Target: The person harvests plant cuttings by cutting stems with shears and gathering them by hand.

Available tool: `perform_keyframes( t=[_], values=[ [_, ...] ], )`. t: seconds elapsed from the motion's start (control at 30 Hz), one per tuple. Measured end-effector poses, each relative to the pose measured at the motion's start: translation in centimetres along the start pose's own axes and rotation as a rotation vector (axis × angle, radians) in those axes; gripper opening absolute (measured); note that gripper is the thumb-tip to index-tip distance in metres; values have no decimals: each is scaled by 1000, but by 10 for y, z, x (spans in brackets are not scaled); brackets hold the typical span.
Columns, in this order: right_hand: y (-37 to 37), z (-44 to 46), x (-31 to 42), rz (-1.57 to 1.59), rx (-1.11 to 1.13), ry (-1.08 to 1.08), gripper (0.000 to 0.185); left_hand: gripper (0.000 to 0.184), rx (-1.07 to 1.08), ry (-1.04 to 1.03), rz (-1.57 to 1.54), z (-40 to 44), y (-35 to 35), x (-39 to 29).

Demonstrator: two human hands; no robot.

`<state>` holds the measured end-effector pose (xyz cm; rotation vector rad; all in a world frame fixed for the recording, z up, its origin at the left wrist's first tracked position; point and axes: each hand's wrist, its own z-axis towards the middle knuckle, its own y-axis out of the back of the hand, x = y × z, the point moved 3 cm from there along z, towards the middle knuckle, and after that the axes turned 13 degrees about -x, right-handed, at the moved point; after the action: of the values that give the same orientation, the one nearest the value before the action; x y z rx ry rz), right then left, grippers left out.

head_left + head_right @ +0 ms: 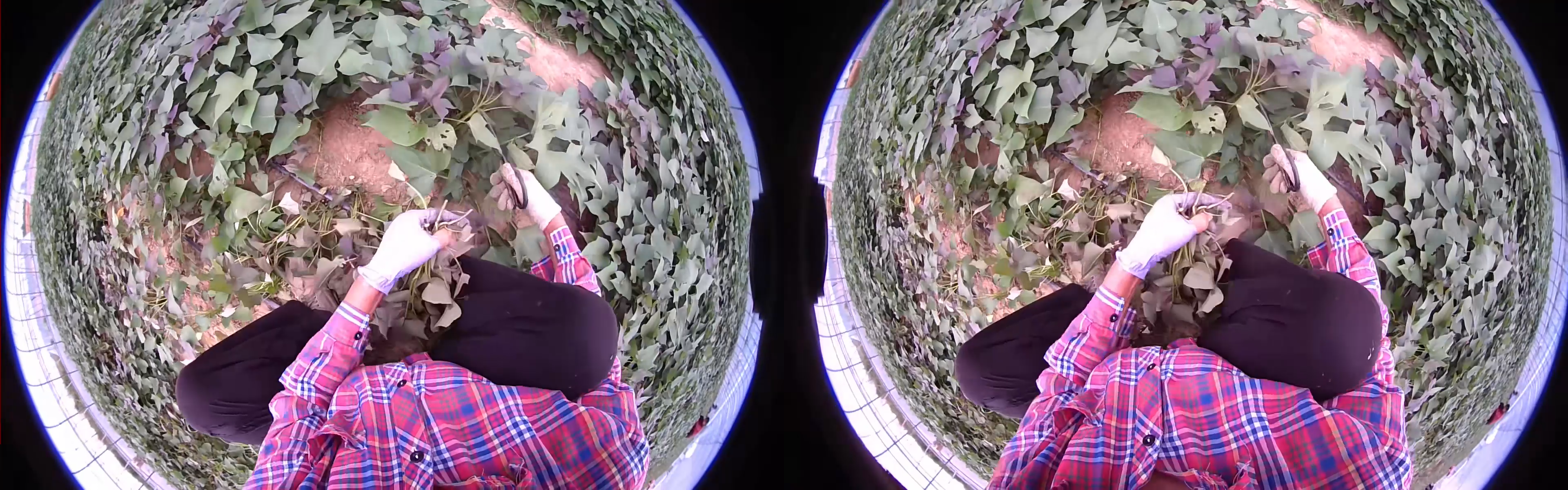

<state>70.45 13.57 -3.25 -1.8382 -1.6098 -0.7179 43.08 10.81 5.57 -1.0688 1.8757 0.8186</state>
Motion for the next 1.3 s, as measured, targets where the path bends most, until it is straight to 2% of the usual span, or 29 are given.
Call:
perform_keyframes(
  t=[0.03, 0.07, 0.13, 0.17, 0.2, 0.23, 0.3, 0.33, 0.37, 0.4, 0.47, 0.5, 0.53, 0.6, 0.63, 0.73, 0.8, 0.83, 0.9, 0.93, 1.0, 1.03, 1.07, 1.1, 1.13, 1.17, 1.2, 1.23, 1.3],
  values=[
    [-4, -3, 7, -43, 60, -23, 47, 26, 55, -43, 49, 14, -12, -11],
    [-17, -18, 28, -329, 38, 94, 45, 28, 22, -133, 121, 32, -22, -14],
    [-27, -14, 54, -710, 96, 79, 44, 29, -85, -294, 311, 68, -30, -17],
    [-27, -5, 65, -930, 84, 0, 52, 26, -43, -172, 291, 89, -28, -6],
    [-15, 22, 62, -1107, 14, 192, 55, 21, -6, -48, 347, 106, -23, 4],
    [-5, 47, 57, -1280, -54, 393, 59, 16, -38, 2, 186, 123, -23, 33],
    [-3, 63, 66, -1198, -81, 223, 63, 14, -97, 247, -7, 130, -27, 55],
    [-5, 60, 77, -969, 23, 236, 65, 15, -107, 302, -39, 135, -31, 69],
    [8, 84, 70, -1087, 18, 103, 62, 15, -132, 261, -57, 147, -38, 98],
    [9, 85, 69, -1085, 19, 96, 62, 16, -157, 220, -77, 158, -46, 119],
    [1, 75, 73, -812, 31, 38, 67, 17, -228, 395, -208, 155, -59, 111],
    [-3, 67, 76, -726, 45, -8, 57, 17, -236, 457, -259, 157, -67, 112],
    [-2, 64, 73, -724, 45, -19, 57, 18, -159, 533, -423, 161, -79, 120],
    [0, 62, 70, -631, 95, 41, 51, 20, -133, 600, -366, 173, -95, 140],
    [1, 60, 71, -625, 93, 36, 51, 22, -152, 500, -374, 173, -94, 133],
    [-1, 53, 72, -591, 208, -11, 38, 23, -306, 484, -810, 160, -78, 129],
    [3, 54, 68, -579, 207, 0, 37, 24, -368, 578, -907, 152, -63, 135],
    [8, 59, 64, -562, 222, 10, 42, 27, -316, 534, -956, 137, -54, 115],
    [11, 60, 61, -574, 223, 66, 52, 30, -369, 490, -1068, 132, -47, 118],
    [11, 58, 63, -569, 200, 115, 53, 31, -375, 570, -1055, 134, -43, 132],
    [14, 56, 65, -645, 114, 296, 55, 32, -433, 534, -823, 129, -21, 128],
    [10, 49, 73, -632, 45, 190, 57, 34, -447, 427, -757, 129, -5, 137],
    [6, 41, 81, -615, -25, 85, 58, 35, -425, 409, -844, 134, 9, 157],
    [13, 48, 70, -451, 21, 19, 59, 36, -445, 399, -895, 138, 29, 173],
    [12, 42, 72, -541, 16, -4, 59, 35, -425, 391, -945, 133, 50, 181],
    [10, 38, 75, -632, 14, -25, 59, 35, -498, 344, -954, 135, 72, 208],
    [19, 52, 56, -537, 38, -57, 58, 35, -507, 492, -919, 124, 83, 205],
    [21, 54, 44, -537, 43, -55, 58, 36, -519, 499, -829, 110, 85, 175],
    [24, 56, 30, -179, -15, 112, 47, 37, -597, 536, -824, 87, 87, 159]
  ],
)
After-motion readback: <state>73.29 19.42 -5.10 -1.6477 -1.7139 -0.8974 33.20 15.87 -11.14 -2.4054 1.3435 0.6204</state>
